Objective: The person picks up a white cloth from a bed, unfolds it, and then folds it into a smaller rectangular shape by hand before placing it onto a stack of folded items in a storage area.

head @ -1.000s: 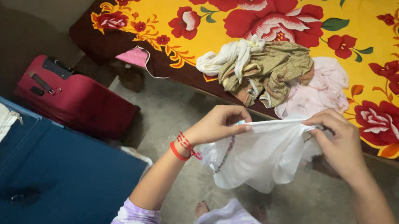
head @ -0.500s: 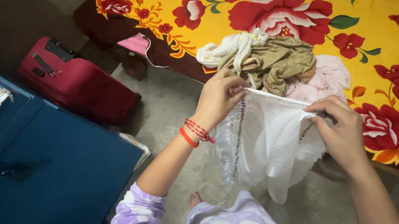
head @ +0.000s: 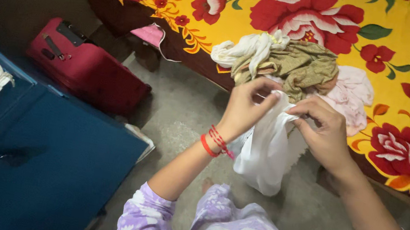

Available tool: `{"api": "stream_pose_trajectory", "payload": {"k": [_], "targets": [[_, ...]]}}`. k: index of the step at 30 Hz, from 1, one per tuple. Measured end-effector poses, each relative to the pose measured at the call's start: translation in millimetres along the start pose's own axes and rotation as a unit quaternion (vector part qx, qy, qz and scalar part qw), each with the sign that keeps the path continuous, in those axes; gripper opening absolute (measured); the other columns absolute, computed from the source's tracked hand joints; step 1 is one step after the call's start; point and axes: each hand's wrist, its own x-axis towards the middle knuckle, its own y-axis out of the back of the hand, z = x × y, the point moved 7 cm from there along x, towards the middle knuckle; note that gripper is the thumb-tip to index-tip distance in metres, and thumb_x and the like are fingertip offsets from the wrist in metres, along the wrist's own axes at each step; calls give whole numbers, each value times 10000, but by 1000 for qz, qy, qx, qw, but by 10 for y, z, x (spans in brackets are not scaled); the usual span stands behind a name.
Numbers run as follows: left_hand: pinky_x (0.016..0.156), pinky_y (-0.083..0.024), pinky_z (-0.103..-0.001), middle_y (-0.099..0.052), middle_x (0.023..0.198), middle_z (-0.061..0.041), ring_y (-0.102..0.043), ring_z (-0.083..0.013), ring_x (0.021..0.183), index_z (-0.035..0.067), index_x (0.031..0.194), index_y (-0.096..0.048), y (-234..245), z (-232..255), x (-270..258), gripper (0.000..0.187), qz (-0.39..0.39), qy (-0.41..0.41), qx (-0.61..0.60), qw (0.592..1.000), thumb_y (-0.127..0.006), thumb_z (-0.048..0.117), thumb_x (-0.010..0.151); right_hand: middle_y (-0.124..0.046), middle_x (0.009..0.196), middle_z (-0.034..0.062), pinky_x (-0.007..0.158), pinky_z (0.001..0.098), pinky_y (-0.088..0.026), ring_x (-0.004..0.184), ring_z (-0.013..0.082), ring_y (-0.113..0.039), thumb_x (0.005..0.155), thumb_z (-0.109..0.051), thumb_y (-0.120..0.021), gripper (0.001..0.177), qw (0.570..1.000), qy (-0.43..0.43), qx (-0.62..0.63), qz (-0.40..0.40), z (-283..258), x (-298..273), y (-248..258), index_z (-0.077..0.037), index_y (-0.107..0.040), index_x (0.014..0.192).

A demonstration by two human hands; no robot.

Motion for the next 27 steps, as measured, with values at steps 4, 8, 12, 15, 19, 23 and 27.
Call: {"api": "stream_pose_trajectory", "payload": {"k": [4, 8, 12, 15, 19, 23, 27], "targets": [[754, -603, -238, -749, 986, -35, -727, -74, 852, 23, 1126, -706, 32, 22, 153, 190, -47, 8, -21, 999, -659, 99, 958, -697, 1041, 92, 892, 293, -529, 1007, 187, -678, 826, 85, -717, 201, 999, 8, 32, -16, 27, 225, -226, 7, -704, 1010], [674, -560, -231, -721, 902, -24, -665, -57, 772, 10, 1113, -709, 340, -107, 516, 185, -52, 26, -52, 997, -635, 103, 971, -685, 1037, 92, 879, 292, -523, 995, 179, -670, 823, 94, -719, 205, 999, 15, 33, -10, 79, 559, -468, 8, -697, 1008], [668, -563, -225, -693, 863, -2, -654, -47, 754, 8, 1043, -697, 627, -189, 1028, 157, -152, -1, -43, 987, -609, 109, 961, -671, 1039, 80, 888, 285, -533, 1001, 173, -675, 845, 90, -687, 184, 997, 18, 69, 7, 125, 1030, -746, 1, -671, 1005], [650, -571, -250, -679, 804, -7, -663, -68, 706, 9, 1009, -681, 862, -249, 1414, 146, -201, 39, -52, 977, -597, 102, 933, -706, 1016, 96, 832, 313, -540, 945, 211, -706, 843, 66, -714, 177, 999, 33, -8, 27, 105, 1378, -926, -5, -716, 1004], [741, -590, -312, -708, 819, -70, -726, -165, 759, 23, 974, -665, 1128, 31, 1746, 123, -201, -136, 111, 964, -674, 124, 904, -693, 977, 139, 787, 361, -524, 907, 282, -696, 829, 10, -792, 170, 993, 71, -68, 69, 79, 1805, -1203, 7, -706, 976], [745, -567, -359, -706, 870, -114, -723, -260, 813, 39, 988, -663, 1382, 48, 1998, 138, -183, -185, 168, 951, -682, 132, 889, -673, 957, 155, 769, 396, -513, 879, 328, -679, 871, -2, -805, 148, 988, 84, -83, 102, 129, 2133, -1461, 7, -692, 966], [789, -550, -391, -695, 900, -101, -689, -299, 899, 60, 986, -653, 1741, -30, 2197, 118, -127, -225, 221, 941, -680, 98, 878, -651, 933, 165, 757, 406, -498, 865, 348, -661, 879, 16, -792, 140, 989, 75, -81, 97, 140, 2506, -1668, 20, -665, 937]]}}
